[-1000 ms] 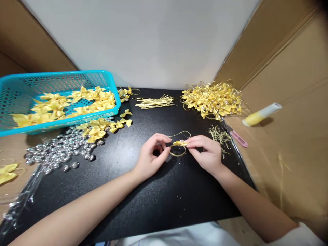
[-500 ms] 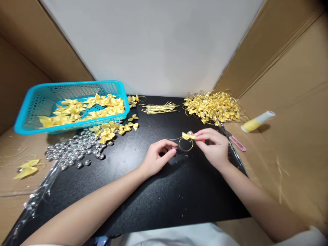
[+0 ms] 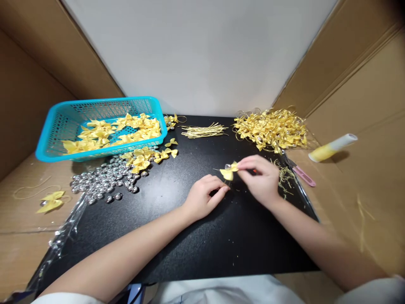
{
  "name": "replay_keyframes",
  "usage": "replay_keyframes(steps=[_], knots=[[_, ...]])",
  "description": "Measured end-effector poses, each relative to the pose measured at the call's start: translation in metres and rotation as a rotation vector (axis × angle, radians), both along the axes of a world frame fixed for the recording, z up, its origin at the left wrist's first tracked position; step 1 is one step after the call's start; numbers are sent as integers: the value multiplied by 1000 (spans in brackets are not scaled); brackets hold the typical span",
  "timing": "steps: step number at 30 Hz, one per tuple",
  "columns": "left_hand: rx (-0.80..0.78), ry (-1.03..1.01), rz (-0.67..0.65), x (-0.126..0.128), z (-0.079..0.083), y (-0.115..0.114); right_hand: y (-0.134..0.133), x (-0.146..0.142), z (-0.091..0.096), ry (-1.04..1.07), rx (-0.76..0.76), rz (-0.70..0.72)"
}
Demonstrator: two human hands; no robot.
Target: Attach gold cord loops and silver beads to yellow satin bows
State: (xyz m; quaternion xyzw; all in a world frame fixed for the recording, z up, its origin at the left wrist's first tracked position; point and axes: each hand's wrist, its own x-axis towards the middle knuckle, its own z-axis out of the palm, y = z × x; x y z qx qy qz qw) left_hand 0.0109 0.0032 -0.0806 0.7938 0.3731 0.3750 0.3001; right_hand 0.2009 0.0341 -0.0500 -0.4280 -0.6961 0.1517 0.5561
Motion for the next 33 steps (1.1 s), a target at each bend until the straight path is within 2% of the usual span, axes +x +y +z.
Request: replay_keyframes(steps=[2, 4, 5, 7, 9, 11, 15, 16, 17, 19, 21, 24, 27, 29, 31, 33], knots=[[-26, -18, 57, 0, 0, 1, 29, 15, 4, 36, 5, -89], [-60, -28, 91, -1, -1, 3, 54, 25, 5, 95, -144, -172], [-72, -20, 100, -1, -2, 4, 61, 27, 4, 112, -225, -155], [-72, 11, 108, -1, -2, 5, 62, 24, 3, 78, -333, -36], [-51, 40, 99, -1, -2, 6, 45, 18, 4, 13, -359, 81], [-29, 45, 89, -1, -2, 5, 17, 14, 10, -78, -367, 194], [-25, 21, 102, -2, -1, 5, -45, 24, 25, -556, -539, 729], [-27, 16, 102, -2, 0, 5, -57, 28, 25, -662, -538, 819], [-30, 13, 98, -3, 0, 5, -68, 32, 22, -742, -529, 840], [-39, 7, 92, -3, 1, 5, -82, 39, 11, -844, -502, 801], [-46, 0, 92, -3, 1, 5, -89, 43, -1, -859, -483, 771], [-48, -9, 93, -4, 1, 6, -87, 48, -6, -730, -467, 765], [-65, -16, 98, -4, 1, 6, -67, 55, 20, -430, -510, 734], [-81, -23, 114, -4, 1, 7, -42, 64, 47, -293, -469, 533], [-93, -29, 129, -4, 1, 7, -4, 73, 70, -318, -421, 296], [-99, -33, 131, -4, 0, 7, 42, 80, 82, -283, -370, 87]])
